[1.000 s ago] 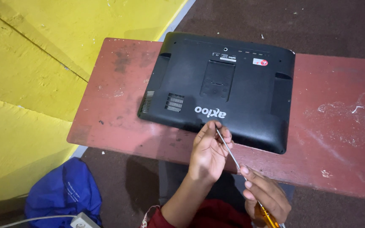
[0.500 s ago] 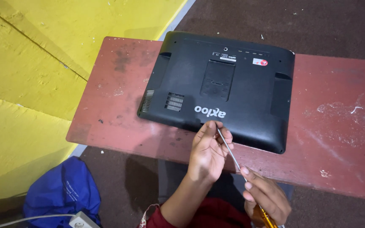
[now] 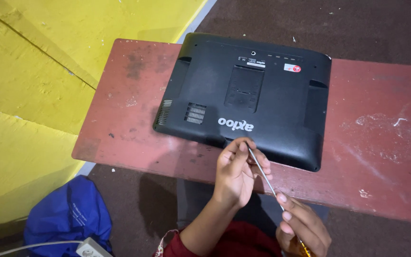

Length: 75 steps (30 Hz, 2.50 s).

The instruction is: Repairing a monitor by unscrewing the back panel using a screwdriver

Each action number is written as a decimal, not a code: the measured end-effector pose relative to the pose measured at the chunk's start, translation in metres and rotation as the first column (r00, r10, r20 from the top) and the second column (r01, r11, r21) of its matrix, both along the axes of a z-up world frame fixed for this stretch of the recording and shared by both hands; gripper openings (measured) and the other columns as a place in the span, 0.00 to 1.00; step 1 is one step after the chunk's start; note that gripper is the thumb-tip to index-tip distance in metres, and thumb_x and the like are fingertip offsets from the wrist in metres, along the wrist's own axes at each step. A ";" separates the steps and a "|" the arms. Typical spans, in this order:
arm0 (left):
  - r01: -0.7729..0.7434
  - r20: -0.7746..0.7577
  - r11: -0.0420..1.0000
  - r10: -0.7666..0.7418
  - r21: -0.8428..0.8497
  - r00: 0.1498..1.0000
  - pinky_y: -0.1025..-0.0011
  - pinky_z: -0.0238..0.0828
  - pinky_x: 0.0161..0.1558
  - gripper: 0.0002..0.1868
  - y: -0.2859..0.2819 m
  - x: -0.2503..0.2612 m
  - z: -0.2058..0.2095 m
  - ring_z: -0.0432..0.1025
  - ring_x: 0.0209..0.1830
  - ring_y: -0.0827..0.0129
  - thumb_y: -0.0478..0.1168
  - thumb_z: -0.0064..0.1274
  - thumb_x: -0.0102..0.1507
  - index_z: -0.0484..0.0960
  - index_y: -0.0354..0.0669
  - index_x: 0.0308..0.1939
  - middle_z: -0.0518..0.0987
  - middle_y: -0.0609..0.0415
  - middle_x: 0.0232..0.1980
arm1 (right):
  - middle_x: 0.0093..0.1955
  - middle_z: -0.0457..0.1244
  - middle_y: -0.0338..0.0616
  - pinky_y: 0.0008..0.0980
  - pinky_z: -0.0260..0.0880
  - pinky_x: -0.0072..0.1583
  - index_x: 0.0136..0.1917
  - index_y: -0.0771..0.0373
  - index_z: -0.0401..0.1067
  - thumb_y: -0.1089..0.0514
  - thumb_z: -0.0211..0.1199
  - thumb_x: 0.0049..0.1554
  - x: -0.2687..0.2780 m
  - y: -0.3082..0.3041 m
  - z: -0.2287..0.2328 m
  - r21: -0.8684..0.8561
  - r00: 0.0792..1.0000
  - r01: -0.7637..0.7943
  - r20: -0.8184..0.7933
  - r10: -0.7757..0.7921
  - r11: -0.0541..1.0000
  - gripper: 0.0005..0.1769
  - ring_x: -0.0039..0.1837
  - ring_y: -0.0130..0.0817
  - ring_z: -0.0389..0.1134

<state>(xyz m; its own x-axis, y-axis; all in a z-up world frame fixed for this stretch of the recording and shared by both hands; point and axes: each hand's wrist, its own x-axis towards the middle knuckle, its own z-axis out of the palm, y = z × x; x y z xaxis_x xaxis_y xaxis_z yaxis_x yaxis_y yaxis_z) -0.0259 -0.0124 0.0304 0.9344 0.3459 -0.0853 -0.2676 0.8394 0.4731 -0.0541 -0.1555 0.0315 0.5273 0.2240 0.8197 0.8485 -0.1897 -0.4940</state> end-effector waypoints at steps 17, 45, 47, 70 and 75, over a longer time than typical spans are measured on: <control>-0.254 0.290 -0.160 0.271 0.954 0.918 0.63 0.65 0.57 0.15 0.079 0.001 -0.042 0.72 0.49 0.59 0.42 0.50 0.65 0.77 0.40 0.53 0.78 0.50 0.48 | 0.65 0.61 0.43 0.29 0.58 0.63 0.64 0.62 0.65 0.51 0.47 0.61 0.088 -0.028 0.029 -0.463 0.789 -0.374 -0.614 0.014 0.803 0.22 0.64 0.33 0.62; -0.235 0.221 -0.164 -0.100 0.958 0.970 0.64 0.73 0.42 0.04 0.085 0.044 -0.102 0.75 0.40 0.59 0.38 0.52 0.64 0.81 0.45 0.36 0.80 0.52 0.34 | 0.39 0.70 0.45 0.41 0.70 0.45 0.44 0.56 0.76 0.54 0.65 0.57 0.148 0.052 0.011 -0.490 0.871 -0.408 -0.463 0.167 0.770 0.05 0.45 0.48 0.72; -0.247 0.234 -0.175 -0.088 0.953 0.968 0.65 0.73 0.42 0.04 0.083 0.044 -0.103 0.75 0.39 0.60 0.38 0.52 0.64 0.81 0.45 0.36 0.79 0.52 0.33 | 0.38 0.70 0.46 0.40 0.70 0.45 0.43 0.58 0.76 0.56 0.67 0.56 0.148 0.054 0.009 -0.471 0.873 -0.405 -0.453 0.179 0.784 0.05 0.43 0.47 0.72; -0.211 0.197 -0.139 -0.110 0.967 0.974 0.61 0.72 0.44 0.08 0.083 0.041 -0.073 0.74 0.44 0.56 0.40 0.54 0.64 0.79 0.40 0.33 0.79 0.50 0.38 | 0.37 0.70 0.44 0.40 0.70 0.44 0.43 0.60 0.76 0.60 0.69 0.53 0.137 0.057 0.000 -0.329 0.868 -0.342 -0.470 0.162 0.880 0.04 0.44 0.46 0.72; -0.210 0.203 -0.099 -0.068 0.973 0.977 0.61 0.72 0.45 0.07 0.080 0.045 -0.085 0.73 0.45 0.56 0.40 0.55 0.62 0.80 0.41 0.31 0.79 0.51 0.39 | 0.51 0.69 0.51 0.50 0.69 0.53 0.61 0.59 0.72 0.60 0.66 0.54 0.132 0.065 0.012 -0.338 0.854 -0.374 -0.489 0.179 0.864 0.20 0.54 0.55 0.70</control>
